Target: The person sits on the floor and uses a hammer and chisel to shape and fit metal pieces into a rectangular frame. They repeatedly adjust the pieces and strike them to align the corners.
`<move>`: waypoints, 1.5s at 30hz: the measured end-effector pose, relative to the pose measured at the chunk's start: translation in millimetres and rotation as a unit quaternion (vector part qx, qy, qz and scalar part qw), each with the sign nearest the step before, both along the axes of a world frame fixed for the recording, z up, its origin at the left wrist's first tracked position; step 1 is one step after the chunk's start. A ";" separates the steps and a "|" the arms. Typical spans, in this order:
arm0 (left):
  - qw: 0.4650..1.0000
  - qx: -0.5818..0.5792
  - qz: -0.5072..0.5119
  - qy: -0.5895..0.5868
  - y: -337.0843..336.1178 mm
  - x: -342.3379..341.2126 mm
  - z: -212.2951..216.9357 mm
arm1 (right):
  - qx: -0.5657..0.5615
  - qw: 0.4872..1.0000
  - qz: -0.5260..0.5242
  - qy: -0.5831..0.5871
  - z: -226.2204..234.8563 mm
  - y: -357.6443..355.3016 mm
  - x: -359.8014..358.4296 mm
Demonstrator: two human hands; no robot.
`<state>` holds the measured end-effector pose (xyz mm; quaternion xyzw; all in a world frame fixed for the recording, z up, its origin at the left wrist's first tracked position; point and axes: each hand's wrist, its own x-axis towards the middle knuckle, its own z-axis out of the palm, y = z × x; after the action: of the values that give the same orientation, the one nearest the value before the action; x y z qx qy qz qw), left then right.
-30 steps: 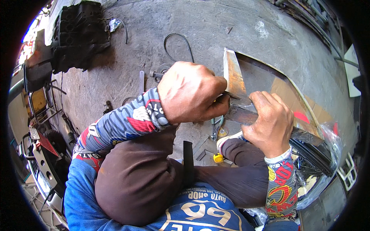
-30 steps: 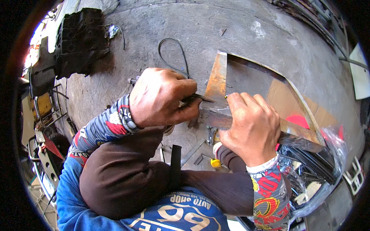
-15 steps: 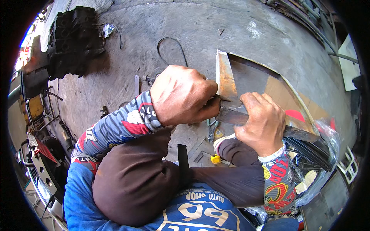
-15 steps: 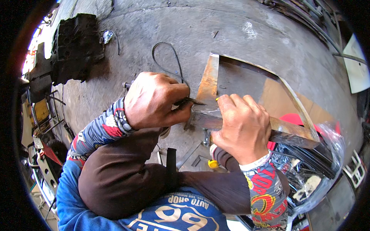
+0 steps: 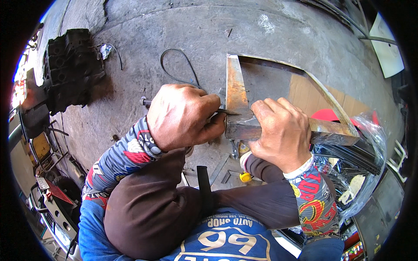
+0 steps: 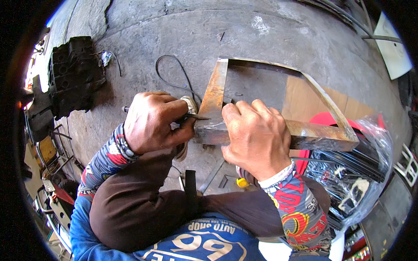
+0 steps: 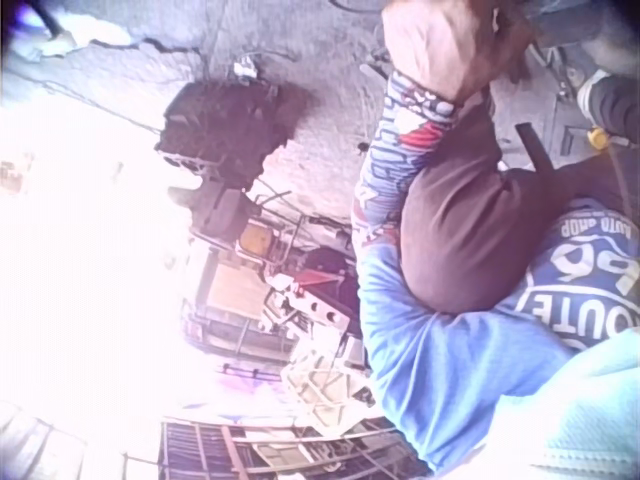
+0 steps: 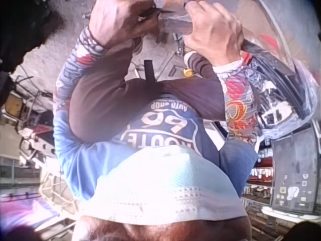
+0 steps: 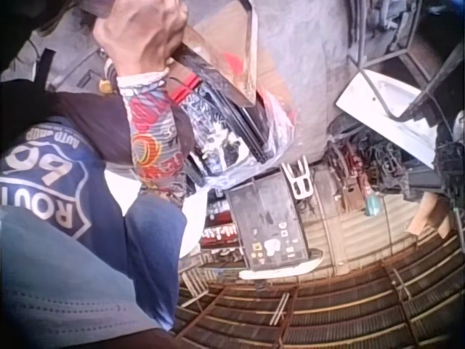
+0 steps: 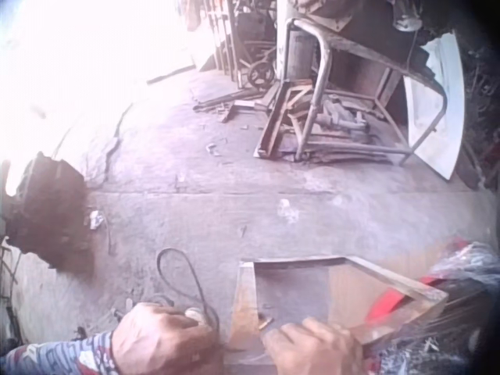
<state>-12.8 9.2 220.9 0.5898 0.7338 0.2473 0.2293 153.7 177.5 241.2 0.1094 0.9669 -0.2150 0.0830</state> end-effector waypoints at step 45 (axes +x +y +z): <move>0.999 -0.031 -0.012 -0.029 -0.3 -2.9 -0.5 | 0.009 1.000 0.001 -0.014 0.9 -3.5 -1.1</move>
<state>-15.7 8.8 220.4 0.5841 0.7267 0.2384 0.2716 152.5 173.9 242.1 0.1118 0.9676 -0.2051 0.0961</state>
